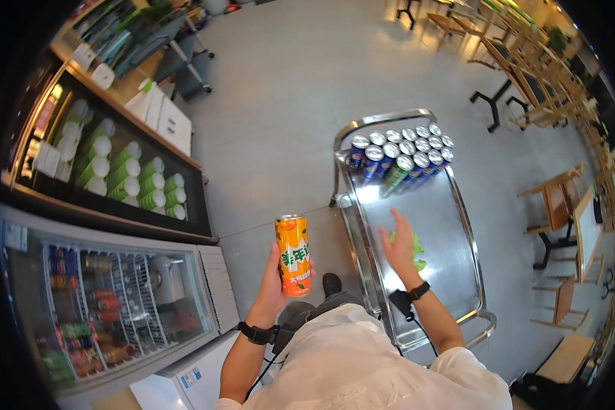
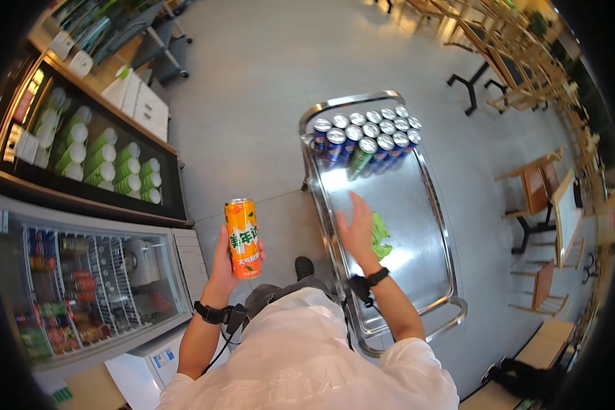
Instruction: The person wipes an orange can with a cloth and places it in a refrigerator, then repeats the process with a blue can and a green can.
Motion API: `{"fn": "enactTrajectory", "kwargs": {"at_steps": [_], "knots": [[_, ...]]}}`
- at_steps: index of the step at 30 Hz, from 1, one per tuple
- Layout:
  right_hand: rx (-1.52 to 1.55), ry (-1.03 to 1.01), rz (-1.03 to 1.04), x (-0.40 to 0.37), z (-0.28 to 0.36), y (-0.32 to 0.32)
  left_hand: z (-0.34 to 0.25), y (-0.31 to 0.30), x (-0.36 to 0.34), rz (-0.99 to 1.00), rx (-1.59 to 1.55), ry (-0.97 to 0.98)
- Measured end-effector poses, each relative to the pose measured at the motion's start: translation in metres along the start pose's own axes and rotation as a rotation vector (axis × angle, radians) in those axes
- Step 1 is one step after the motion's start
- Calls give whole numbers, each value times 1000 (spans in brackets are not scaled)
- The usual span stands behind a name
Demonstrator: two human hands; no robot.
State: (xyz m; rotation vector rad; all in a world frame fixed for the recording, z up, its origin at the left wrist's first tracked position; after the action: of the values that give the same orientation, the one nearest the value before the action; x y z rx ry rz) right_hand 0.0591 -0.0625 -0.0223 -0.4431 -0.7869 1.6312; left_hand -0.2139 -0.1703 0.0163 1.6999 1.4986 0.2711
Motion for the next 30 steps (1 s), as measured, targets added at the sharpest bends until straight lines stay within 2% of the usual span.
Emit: {"fn": "enactTrajectory", "kwargs": {"at_steps": [1,3,6,8,9,12,13,14,16,17,18,20,22,24,26,28,29,30], "knots": [[-198,14,13,-12,-27,1,-7,-1,-5,28,-53,45],[-495,71,197,-44,-77,14,-17,-7,-16,37,-115,113],[-576,3,348,-73,-112,27,-26,-15,-32,-25,-159,152],[-551,45,536,-83,-125,44,-30,-16,-41,-67,-186,156],[-595,32,560,-85,-128,46,-32,-19,-46,-78,-189,169],[-451,102,540,-79,-167,52,-35,-21,-59,-45,-247,192],[-367,191,514,-73,-171,50,-35,-23,-63,-49,-253,201],[-374,173,526,-65,-167,55,-35,-25,-68,-52,-260,212],[-104,281,269,-48,-166,47,-36,-32,-77,-72,-270,241],[12,393,171,-37,-153,48,-37,-37,-81,-83,-270,254],[10,382,180,-24,-131,61,-36,-42,-84,-90,-275,265],[406,235,140,0,-79,88,-37,-62,-94,-202,-216,338],[590,98,316,12,42,101,-40,-70,-101,-248,-196,362],[582,-85,467,8,151,104,-45,-79,-108,-286,-172,387],[497,-300,538,-10,225,113,-47,-88,-117,-330,-170,398],[430,-598,542,-38,305,109,-59,-82,-127,-352,-154,455],[426,-605,539,-44,324,114,-65,-82,-134,-384,-140,503],[388,-703,510,-54,348,117,-64,-87,-139,-382,-141,509]]}}
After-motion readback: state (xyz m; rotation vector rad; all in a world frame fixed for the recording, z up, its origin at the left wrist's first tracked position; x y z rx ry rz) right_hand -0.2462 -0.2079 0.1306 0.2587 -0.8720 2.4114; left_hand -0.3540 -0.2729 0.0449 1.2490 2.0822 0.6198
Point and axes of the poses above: each hand's wrist, its own x-axis towards the middle knuckle, its own y-axis out of the palm, z = x × y, the point moved 9 cm from there along x, towards the middle knuckle, and after that the axes turned 13 degrees about z, right-handed, at the moved point
